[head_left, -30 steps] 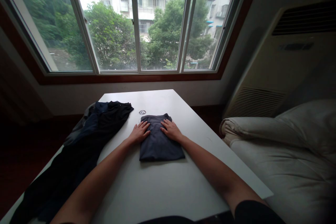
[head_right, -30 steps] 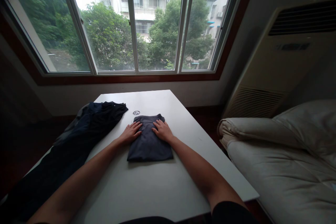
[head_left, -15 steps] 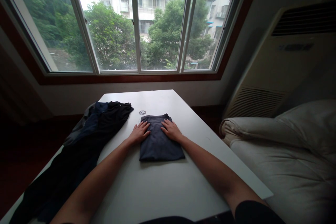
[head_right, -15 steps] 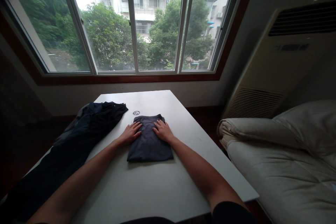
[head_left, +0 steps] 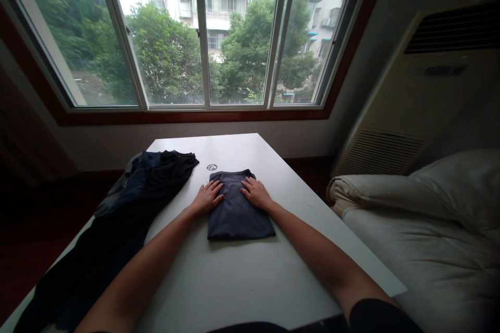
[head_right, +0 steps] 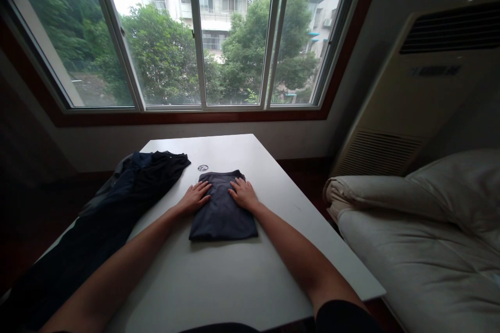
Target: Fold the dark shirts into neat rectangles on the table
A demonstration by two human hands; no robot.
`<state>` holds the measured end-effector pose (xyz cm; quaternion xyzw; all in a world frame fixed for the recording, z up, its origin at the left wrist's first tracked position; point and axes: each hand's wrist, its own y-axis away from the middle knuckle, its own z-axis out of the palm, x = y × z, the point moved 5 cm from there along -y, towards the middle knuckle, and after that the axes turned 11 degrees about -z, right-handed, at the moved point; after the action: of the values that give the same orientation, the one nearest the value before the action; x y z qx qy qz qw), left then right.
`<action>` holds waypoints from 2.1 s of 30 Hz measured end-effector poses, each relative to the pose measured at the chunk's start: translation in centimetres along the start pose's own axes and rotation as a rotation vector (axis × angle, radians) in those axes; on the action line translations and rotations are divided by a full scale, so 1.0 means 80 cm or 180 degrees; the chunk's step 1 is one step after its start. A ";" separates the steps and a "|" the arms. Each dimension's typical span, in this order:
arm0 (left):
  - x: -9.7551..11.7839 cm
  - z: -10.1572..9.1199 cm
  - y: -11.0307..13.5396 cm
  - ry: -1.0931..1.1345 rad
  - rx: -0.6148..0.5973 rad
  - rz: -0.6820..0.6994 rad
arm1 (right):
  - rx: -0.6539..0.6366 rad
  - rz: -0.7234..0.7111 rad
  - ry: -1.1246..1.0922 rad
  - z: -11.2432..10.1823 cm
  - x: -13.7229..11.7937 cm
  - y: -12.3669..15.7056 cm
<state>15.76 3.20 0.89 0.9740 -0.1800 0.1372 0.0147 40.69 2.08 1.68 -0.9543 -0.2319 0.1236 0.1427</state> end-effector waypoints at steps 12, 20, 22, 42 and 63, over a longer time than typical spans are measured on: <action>0.000 0.000 0.000 -0.0007 -0.0001 0.0005 | 0.0199 0.0266 0.0055 -0.004 0.013 0.000; 0.003 -0.002 0.002 -0.0032 -0.0012 -0.0012 | 0.0307 0.0248 0.0068 -0.013 0.008 -0.001; 0.006 -0.002 0.004 -0.0040 -0.0041 -0.0027 | 0.0343 0.0200 0.0084 -0.016 0.005 -0.002; -0.003 -0.012 -0.001 0.0427 0.0226 0.0628 | -0.0037 0.0284 0.0092 -0.008 0.000 -0.001; -0.005 0.000 -0.004 0.0113 0.0346 0.0146 | 0.0075 0.0353 0.0236 -0.017 -0.002 0.001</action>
<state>15.50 3.60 0.82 0.9663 -0.1942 0.1643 -0.0382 40.99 1.62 2.93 -0.9678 -0.1717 0.0985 0.1554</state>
